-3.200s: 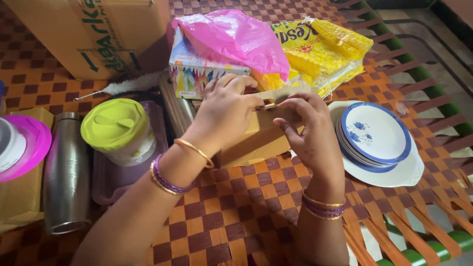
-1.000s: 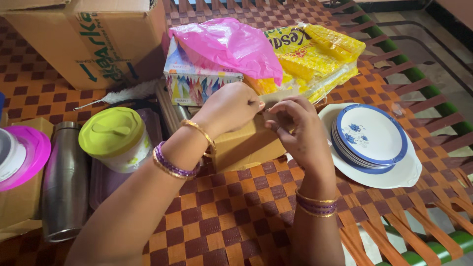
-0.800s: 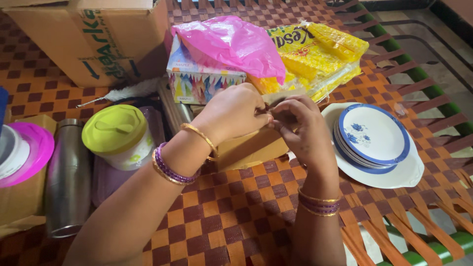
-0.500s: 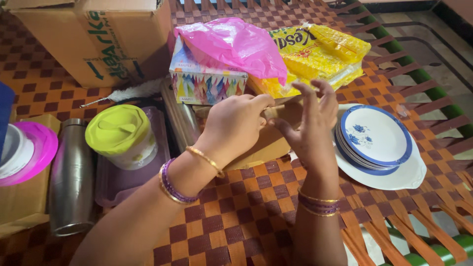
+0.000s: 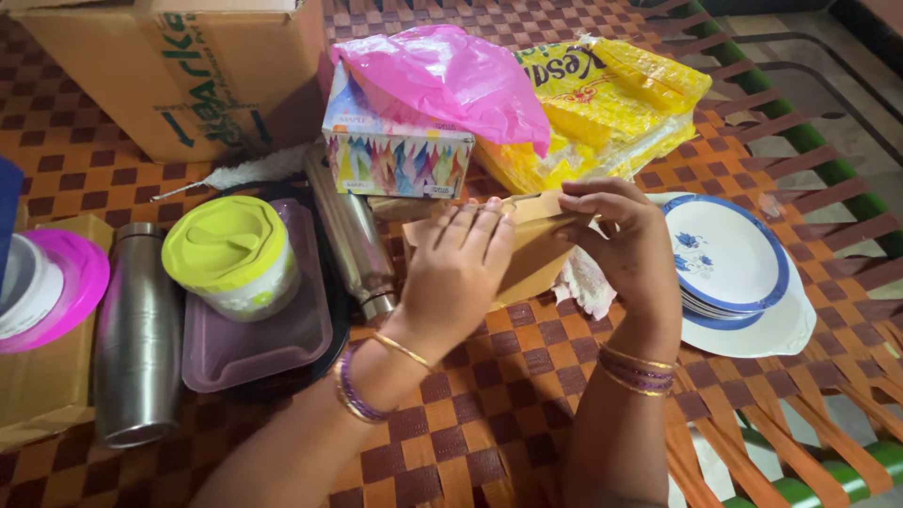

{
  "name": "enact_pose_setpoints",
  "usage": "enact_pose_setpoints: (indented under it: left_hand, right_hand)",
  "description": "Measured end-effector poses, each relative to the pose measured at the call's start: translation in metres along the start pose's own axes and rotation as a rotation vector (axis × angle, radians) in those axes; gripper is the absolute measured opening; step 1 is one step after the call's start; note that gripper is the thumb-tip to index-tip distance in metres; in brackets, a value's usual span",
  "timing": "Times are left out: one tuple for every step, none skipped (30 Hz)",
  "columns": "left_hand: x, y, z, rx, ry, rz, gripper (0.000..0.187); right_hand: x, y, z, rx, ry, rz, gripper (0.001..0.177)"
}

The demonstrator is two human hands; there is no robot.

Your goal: The person wipes several plates and plastic containers with a cloth, then places them into a cardboard box. The person also assembles a small cardboard box and places it inside a larger box.

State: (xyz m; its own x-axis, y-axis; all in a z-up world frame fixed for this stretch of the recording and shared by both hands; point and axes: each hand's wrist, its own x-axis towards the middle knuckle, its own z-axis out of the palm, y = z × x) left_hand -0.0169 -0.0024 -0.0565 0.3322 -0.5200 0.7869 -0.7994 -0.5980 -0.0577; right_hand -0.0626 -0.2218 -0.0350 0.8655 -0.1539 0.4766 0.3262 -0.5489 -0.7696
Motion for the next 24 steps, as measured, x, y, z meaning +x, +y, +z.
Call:
enact_pose_setpoints:
  left_hand:
    - [-0.001, 0.005, 0.002, 0.042, 0.005, -0.009, 0.028]
    - [-0.002, 0.009, 0.005, 0.056, 0.019, -0.024, 0.028]
    - [-0.003, 0.014, 0.007, 0.07, 0.034, -0.039, 0.027]
    - [-0.004, 0.017, 0.009, 0.083, 0.047, -0.056, 0.027]
    - [-0.006, 0.019, 0.011, 0.084, 0.059, -0.066, 0.026]
    - [-0.007, 0.02, 0.013, 0.085, 0.073, -0.074, 0.026]
    - [-0.008, 0.02, 0.014, 0.086, 0.086, -0.082, 0.026]
    - [-0.011, 0.02, 0.015, 0.081, 0.106, -0.075, 0.027]
    - [-0.013, 0.02, 0.016, 0.076, 0.126, -0.067, 0.029]
    - [-0.015, 0.018, 0.016, 0.073, 0.146, -0.057, 0.03]
    - [-0.016, 0.015, 0.017, 0.062, 0.15, -0.053, 0.03]
    - [-0.017, 0.013, 0.017, 0.051, 0.153, -0.05, 0.03]
    - [-0.018, 0.01, 0.017, 0.04, 0.157, -0.047, 0.029]
    - [-0.019, 0.009, 0.018, 0.041, 0.148, -0.036, 0.03]
    - [-0.019, 0.008, 0.019, 0.042, 0.139, -0.025, 0.03]
    - [-0.02, 0.008, 0.019, 0.043, 0.13, -0.017, 0.031]
    - [-0.022, 0.007, 0.018, 0.047, 0.136, -0.078, 0.032]
    - [-0.022, 0.003, 0.017, 0.054, 0.147, -0.139, 0.034]
    - [-0.023, 0.0, 0.016, 0.06, 0.158, -0.201, 0.036]
    - [-0.028, -0.006, 0.013, 0.029, 0.201, -0.268, 0.047]
    - [-0.035, -0.013, 0.009, -0.003, 0.243, -0.335, 0.06]
    - [-0.042, -0.02, 0.007, -0.036, 0.281, -0.401, 0.074]
    - [-0.045, -0.025, 0.01, -0.258, 0.273, -0.43, 0.082]
    - [-0.048, -0.031, 0.014, -0.474, 0.269, -0.453, 0.091]
  right_hand:
    - [0.0, 0.0, 0.0, 0.057, -0.003, -0.018, 0.036]
    - [0.001, -0.001, 0.001, 0.114, -0.004, -0.037, 0.036]
    - [0.002, -0.003, 0.002, 0.171, -0.005, -0.056, 0.035]
    - [0.002, -0.005, 0.002, -0.088, -0.001, -0.11, 0.035]
    - [0.003, -0.008, 0.002, -0.347, 0.004, -0.165, 0.035]
    - [0.004, -0.013, 0.001, -0.606, 0.01, -0.221, 0.035]
    - [0.003, -0.017, 0.004, -0.618, -0.04, -0.228, 0.047]
    - [0.002, -0.021, 0.013, -0.631, -0.092, -0.234, 0.059]
    - [0.001, -0.024, 0.022, -0.643, -0.144, -0.239, 0.071]
    - [0.0, -0.027, 0.032, -0.674, -0.135, -0.24, 0.069]
    - [-0.002, -0.029, 0.042, -0.705, -0.126, -0.24, 0.067]
    - [-0.002, -0.031, 0.048, -0.736, -0.117, -0.239, 0.065]
    - [-0.001, -0.031, 0.049, -0.728, -0.121, -0.238, 0.065]
    - [0.0, -0.031, 0.048, -0.722, -0.126, -0.238, 0.065]
    - [0.0, -0.03, 0.047, -0.716, -0.131, -0.238, 0.065]
    - [0.0, -0.029, 0.046, -0.711, -0.134, -0.236, 0.066]
    - [0.001, -0.029, 0.044, -0.706, -0.136, -0.235, 0.067]
    - [0.003, -0.028, 0.043, -0.702, -0.136, -0.239, 0.067]
    - [0.005, -0.028, 0.041, -0.695, -0.135, -0.214, 0.068]
    - [0.005, -0.028, 0.041, -0.685, -0.135, -0.185, 0.068]
    - [0.005, -0.028, 0.041, -0.675, -0.136, -0.157, 0.069]
    - [0.003, -0.028, 0.042, -0.688, -0.14, -0.166, 0.069]
    - [0.002, -0.029, 0.042, -0.702, -0.144, -0.176, 0.069]
    - [0.002, -0.03, 0.043, -0.713, -0.145, -0.192, 0.069]
